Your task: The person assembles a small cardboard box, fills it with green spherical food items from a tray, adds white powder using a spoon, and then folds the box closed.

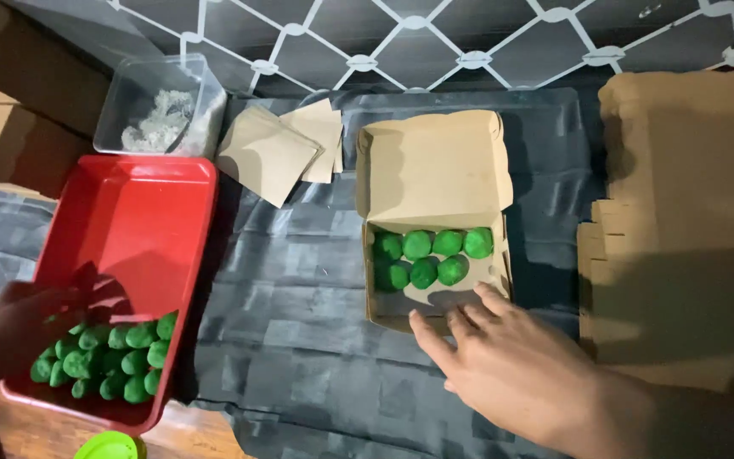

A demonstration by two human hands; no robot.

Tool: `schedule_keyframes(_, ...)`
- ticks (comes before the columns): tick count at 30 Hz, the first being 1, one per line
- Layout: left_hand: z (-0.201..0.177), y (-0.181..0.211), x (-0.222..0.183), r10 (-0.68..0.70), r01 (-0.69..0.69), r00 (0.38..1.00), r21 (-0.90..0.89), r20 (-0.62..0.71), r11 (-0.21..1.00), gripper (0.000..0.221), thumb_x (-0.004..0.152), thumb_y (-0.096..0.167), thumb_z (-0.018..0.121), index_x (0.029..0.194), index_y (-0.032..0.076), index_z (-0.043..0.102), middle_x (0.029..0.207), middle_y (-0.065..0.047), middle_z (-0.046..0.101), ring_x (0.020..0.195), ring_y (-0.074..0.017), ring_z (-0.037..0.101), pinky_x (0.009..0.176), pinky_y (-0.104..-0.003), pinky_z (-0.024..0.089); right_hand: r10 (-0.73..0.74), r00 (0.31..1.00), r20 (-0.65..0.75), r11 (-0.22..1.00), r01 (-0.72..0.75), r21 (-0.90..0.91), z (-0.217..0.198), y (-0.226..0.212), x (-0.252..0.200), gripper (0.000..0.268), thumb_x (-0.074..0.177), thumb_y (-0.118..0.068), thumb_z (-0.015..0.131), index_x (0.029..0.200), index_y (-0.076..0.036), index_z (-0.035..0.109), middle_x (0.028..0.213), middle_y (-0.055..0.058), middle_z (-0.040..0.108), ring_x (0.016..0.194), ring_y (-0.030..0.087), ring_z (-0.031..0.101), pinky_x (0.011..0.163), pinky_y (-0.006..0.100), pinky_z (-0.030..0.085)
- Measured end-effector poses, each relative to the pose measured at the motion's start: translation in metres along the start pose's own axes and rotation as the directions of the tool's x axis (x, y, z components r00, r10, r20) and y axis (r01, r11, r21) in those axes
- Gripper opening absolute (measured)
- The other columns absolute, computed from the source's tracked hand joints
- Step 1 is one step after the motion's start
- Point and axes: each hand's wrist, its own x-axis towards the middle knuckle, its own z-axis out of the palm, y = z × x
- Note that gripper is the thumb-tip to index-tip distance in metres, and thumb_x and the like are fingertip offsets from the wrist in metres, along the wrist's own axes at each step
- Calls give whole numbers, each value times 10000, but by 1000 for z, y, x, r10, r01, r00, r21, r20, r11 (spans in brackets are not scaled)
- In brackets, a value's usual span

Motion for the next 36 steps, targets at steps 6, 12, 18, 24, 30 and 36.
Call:
schedule_keyframes(6,-14,36,-25,-252,254,962,-5,107,967,561,838,782,511,1324,552,671,1591,24,548,1418,-378,503,1106,-459,451,23,994,-109,998,-17,54,-14,15,-14,843,944,-457,665,1578,-2,345,1234,251,656,1219,418,552,1092,579,341)
schedule_keyframes(12,-10,45,-13,-235,231,970,54,68,971,307,899,499,642,1051,245,722,1048,-71,828,924,-300,796,740,-382,596,14,933,-360,998,-37,-58,-66,45,-43,701,923,-467,611,1502,-100,462,1274,57,688,1093,197,673,1037,445,491)
schedule_keyframes(18,-81,143,-42,-158,99,944,-209,-288,973,318,1031,461,659,1165,172,666,1009,-57,799,878,-288,770,753,-441,583,248,882,-401,968,-243,63,-80,85,-60,634,890,-314,695,1479,-155,521,688,-17,681,562,171,666,582,382,612)
schedule_keyframes(24,-176,317,-93,321,-739,614,-382,-721,555,185,993,126,670,1139,24,619,999,-111,696,794,-216,661,638,-327,563,530,824,203,794,-566,222,-91,86,-37,485,994,-305,469,1454,-460,483,812,-112,755,636,154,692,636,357,526)
schedule_keyframes(30,-195,438,-84,603,-891,423,-430,-676,143,195,1001,133,629,1158,78,528,1020,-159,680,874,-347,664,777,-418,502,543,797,262,784,-594,179,-93,83,-45,245,1015,-254,432,1202,-393,506,734,-105,658,568,127,579,599,334,470)
schedule_keyframes(36,-176,490,-82,756,-921,387,-256,-528,293,299,861,124,618,1110,54,469,872,-170,698,839,-417,613,733,-497,464,244,934,-263,960,-271,-71,-79,81,-61,519,895,-155,582,1402,-219,490,707,-77,633,534,197,640,485,406,506)
